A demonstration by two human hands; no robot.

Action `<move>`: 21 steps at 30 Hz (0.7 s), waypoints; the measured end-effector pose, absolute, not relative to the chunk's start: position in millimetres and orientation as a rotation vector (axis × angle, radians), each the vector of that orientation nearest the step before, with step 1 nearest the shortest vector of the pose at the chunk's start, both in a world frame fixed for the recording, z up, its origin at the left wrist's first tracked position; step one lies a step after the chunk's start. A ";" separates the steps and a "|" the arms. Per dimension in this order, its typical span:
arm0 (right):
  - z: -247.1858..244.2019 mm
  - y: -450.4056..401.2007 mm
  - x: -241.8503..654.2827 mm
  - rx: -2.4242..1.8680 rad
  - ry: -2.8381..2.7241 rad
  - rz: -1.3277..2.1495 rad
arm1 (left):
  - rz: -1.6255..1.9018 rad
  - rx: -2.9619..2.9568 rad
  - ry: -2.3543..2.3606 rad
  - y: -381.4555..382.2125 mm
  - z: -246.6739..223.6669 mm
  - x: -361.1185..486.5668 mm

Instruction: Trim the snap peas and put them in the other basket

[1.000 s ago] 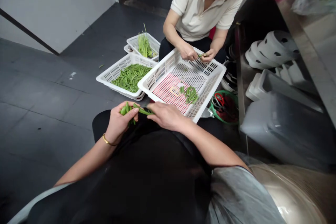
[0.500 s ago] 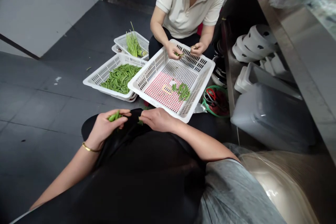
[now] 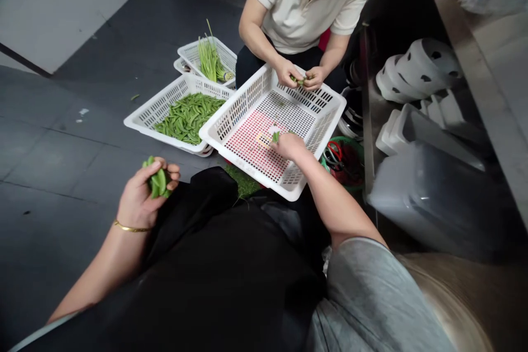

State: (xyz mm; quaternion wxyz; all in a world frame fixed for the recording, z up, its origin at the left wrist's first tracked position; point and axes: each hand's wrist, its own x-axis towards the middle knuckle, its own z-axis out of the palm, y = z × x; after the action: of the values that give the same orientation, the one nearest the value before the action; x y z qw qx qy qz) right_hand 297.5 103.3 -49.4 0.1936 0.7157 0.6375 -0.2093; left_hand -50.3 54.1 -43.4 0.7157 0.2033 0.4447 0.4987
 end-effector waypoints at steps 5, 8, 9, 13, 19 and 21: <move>-97.6 150.7 318.1 2.067 1.650 -0.484 | 0.934 0.437 0.816 41.1 -41.8 -24.8; -100.7 142.3 318.1 2.077 1.686 -0.491 | 0.860 0.500 0.772 35.9 -40.6 -20.0; -96.7 136.5 318.7 2.077 1.722 -0.498 | 0.838 0.523 0.775 35.0 -39.9 -19.3; -71.1 114.1 328.3 2.071 1.901 -0.530 | 0.793 0.544 0.767 34.2 -36.6 -15.4; -67.7 126.5 350.8 2.181 1.766 -0.382 | 0.858 0.493 0.915 31.9 -30.2 -26.1; -76.6 136.5 352.7 2.161 1.672 -0.359 | 0.872 0.508 0.955 31.2 -28.5 -35.4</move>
State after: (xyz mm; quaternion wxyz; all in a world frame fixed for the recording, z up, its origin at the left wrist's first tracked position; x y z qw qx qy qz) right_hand 352.7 136.5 -76.6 0.1914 0.7696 0.5956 -0.1279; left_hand -35.4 31.2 -28.5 0.7682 0.2342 0.4402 0.4016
